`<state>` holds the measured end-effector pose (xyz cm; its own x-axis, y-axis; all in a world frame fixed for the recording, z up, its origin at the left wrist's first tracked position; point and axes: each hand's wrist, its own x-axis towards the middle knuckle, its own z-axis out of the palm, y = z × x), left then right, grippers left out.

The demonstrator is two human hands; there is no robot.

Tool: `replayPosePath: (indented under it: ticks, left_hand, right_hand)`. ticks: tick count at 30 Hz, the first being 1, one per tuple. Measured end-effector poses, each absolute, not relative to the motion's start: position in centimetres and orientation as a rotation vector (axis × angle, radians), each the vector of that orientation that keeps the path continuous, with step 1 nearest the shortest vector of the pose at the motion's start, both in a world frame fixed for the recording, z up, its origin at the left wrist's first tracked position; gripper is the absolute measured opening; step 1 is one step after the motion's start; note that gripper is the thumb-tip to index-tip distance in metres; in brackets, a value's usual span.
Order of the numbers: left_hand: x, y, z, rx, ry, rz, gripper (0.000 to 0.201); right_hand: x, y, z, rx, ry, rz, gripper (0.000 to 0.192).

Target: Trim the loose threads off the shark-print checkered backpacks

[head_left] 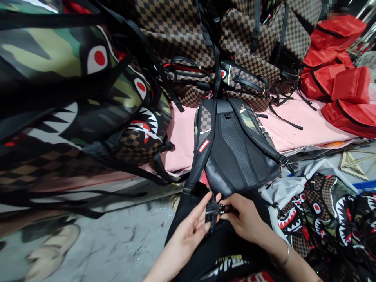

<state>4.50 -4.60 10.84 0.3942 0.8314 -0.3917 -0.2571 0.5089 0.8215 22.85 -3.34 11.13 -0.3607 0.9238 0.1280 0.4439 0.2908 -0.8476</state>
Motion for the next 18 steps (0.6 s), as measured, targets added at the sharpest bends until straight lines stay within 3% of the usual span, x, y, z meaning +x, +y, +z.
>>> replayPosePath:
  ticks: [16, 18]
  left_hand:
    - [4.8, -4.3, 11.7, 0.542, 0.891, 0.83, 0.066]
    - [4.8, -4.2, 12.3, 0.463, 0.885, 0.84, 0.062]
  right_hand:
    - [23.6, -3.1, 11.1, -1.203, -1.868, 0.84, 0.011]
    - [23.6, -3.0, 11.2, -1.162, -1.855, 0.868, 0.021]
